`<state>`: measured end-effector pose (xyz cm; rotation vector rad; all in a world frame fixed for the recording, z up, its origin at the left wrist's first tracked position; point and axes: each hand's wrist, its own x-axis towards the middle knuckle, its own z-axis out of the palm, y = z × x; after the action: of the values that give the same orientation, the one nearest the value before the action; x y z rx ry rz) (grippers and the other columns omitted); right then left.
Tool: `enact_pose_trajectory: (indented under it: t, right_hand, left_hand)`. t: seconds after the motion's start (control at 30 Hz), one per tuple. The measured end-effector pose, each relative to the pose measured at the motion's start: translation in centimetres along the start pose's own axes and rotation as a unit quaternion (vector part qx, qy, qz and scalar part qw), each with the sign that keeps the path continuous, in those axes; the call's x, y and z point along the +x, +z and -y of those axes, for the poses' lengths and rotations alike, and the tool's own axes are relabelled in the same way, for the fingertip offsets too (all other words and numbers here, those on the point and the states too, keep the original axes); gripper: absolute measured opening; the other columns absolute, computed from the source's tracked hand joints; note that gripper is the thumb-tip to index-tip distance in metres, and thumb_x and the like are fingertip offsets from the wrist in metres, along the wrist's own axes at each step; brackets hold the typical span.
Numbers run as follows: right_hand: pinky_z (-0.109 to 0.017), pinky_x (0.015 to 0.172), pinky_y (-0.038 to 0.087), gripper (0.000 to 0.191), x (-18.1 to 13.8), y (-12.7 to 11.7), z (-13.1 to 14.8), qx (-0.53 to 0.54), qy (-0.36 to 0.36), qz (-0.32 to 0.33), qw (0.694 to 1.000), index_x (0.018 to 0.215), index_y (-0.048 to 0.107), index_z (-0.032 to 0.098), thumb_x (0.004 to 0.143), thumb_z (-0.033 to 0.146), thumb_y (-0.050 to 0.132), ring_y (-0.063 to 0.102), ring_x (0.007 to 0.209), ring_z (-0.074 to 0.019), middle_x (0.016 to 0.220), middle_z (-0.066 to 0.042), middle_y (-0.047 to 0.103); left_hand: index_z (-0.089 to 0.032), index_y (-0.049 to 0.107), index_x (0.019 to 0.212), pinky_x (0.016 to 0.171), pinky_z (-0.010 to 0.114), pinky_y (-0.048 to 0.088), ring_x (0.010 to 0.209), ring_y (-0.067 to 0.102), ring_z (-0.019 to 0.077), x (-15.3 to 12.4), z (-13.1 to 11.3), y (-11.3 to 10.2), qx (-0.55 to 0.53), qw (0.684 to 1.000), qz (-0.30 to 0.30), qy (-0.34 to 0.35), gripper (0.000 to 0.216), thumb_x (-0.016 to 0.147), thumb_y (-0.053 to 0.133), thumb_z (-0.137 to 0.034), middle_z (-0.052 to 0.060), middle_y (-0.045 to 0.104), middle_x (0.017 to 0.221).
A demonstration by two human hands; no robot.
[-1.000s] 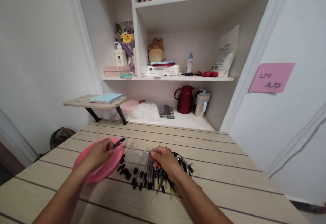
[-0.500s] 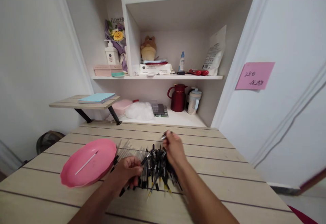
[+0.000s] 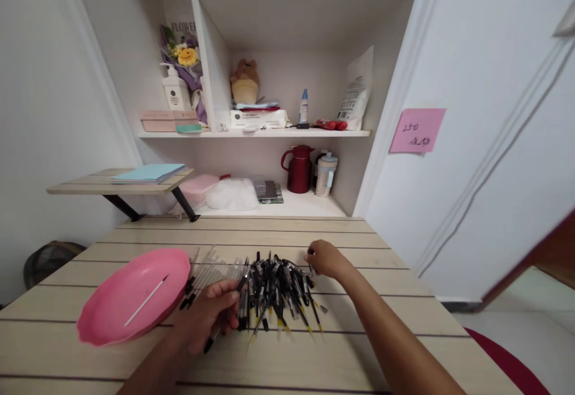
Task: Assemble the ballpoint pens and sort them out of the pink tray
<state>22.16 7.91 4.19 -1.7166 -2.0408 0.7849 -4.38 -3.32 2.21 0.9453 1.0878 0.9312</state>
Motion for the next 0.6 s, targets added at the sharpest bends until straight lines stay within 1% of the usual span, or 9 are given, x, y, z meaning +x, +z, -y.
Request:
enact_pose_trajectory:
  t: [0.1,0.17,0.23,0.3,0.4,0.47,0.5,0.57,0.6]
  right_hand:
    - [-0.023,0.045,0.031,0.010,-1.4,0.3,-1.9,-0.067,0.023,0.002,0.997,0.057,0.059,0.015,0.063,0.020,0.053,0.050,0.039,-0.0123,0.039,-0.002,0.054]
    - [-0.023,0.046,0.030,0.007,-2.3,1.1,-2.9,-0.096,0.026,-0.004,0.995,0.063,0.060,0.015,0.062,0.018,0.054,0.052,0.043,-0.0130,0.046,-0.003,0.058]
    - [-0.023,0.047,0.030,0.011,-2.9,1.8,-3.7,-0.116,0.016,-0.014,0.993,0.071,0.061,0.015,0.062,0.019,0.054,0.054,0.048,-0.0135,0.058,-0.005,0.062]
    - [-0.023,0.049,0.031,0.014,-3.4,2.2,-4.0,-0.118,0.000,-0.023,0.993,0.075,0.060,0.016,0.063,0.022,0.055,0.055,0.054,-0.0148,0.065,-0.006,0.063]
    - [-0.024,0.051,0.032,0.013,-3.8,2.1,-3.1,-0.114,-0.006,-0.062,0.991,0.068,0.058,0.017,0.066,0.029,0.055,0.056,0.061,-0.0170,0.064,-0.007,0.062]
    - [-0.024,0.051,0.032,0.017,-4.1,2.2,-1.5,-0.067,-0.006,-0.096,0.993,0.059,0.054,0.017,0.068,0.032,0.054,0.055,0.060,-0.0161,0.062,-0.007,0.061]
    - [-0.023,0.050,0.033,0.022,-4.3,2.4,-0.4,-0.014,-0.008,-0.098,0.995,0.056,0.051,0.017,0.069,0.033,0.053,0.054,0.057,-0.0144,0.060,-0.006,0.060]
    - [-0.021,0.044,0.032,0.029,-4.8,3.5,1.8,0.163,-0.017,-0.038,0.986,0.055,0.047,0.017,0.072,0.041,0.049,0.049,0.046,-0.0105,0.052,-0.001,0.055]
    - [-0.020,0.042,0.031,0.030,-5.0,4.3,2.9,0.255,-0.018,0.002,0.967,0.059,0.047,0.018,0.072,0.045,0.049,0.048,0.044,-0.0095,0.054,0.000,0.055]
  left_hand:
    - [-0.016,0.052,0.082,0.037,0.016,0.033,0.041,0.052,0.0071,0.1,0.1,0.5,-0.002,1.000,0.001,0.000,0.023,0.066,0.057,-0.032,-0.005,0.054,0.055]
    - [-0.015,0.052,0.081,0.037,0.016,0.032,0.041,0.052,0.0067,0.1,0.2,0.9,0.000,1.000,-0.004,0.002,0.023,0.065,0.058,-0.030,-0.005,0.054,0.055]
    - [-0.015,0.052,0.080,0.037,0.016,0.032,0.040,0.051,0.0064,0.1,0.3,1.3,0.001,1.000,-0.006,0.007,0.023,0.063,0.060,-0.028,-0.005,0.053,0.054]
    - [-0.015,0.051,0.079,0.037,0.016,0.032,0.040,0.050,0.0063,0.1,0.3,1.5,0.000,1.000,-0.008,0.011,0.024,0.061,0.062,-0.027,-0.006,0.053,0.053]
    - [-0.016,0.051,0.079,0.036,0.016,0.031,0.039,0.049,0.0062,0.0,0.5,1.9,-0.001,1.000,-0.012,0.016,0.026,0.059,0.064,-0.027,-0.006,0.053,0.054]
    - [-0.016,0.050,0.079,0.036,0.016,0.031,0.038,0.049,0.0060,0.1,0.5,2.1,-0.001,1.000,-0.014,0.020,0.027,0.058,0.064,-0.027,-0.006,0.053,0.053]
    - [-0.016,0.050,0.079,0.036,0.016,0.031,0.038,0.048,0.0059,0.1,0.6,2.3,-0.001,1.000,-0.014,0.022,0.027,0.058,0.064,-0.026,-0.006,0.053,0.052]
    - [-0.016,0.049,0.078,0.037,0.016,0.032,0.037,0.047,0.0058,0.2,0.6,2.7,0.002,1.000,-0.012,0.027,0.027,0.058,0.064,-0.026,-0.007,0.051,0.049]
    - [-0.016,0.049,0.078,0.037,0.016,0.032,0.036,0.047,0.0059,0.3,0.7,2.8,0.005,1.000,-0.009,0.029,0.027,0.058,0.064,-0.027,-0.007,0.050,0.048]
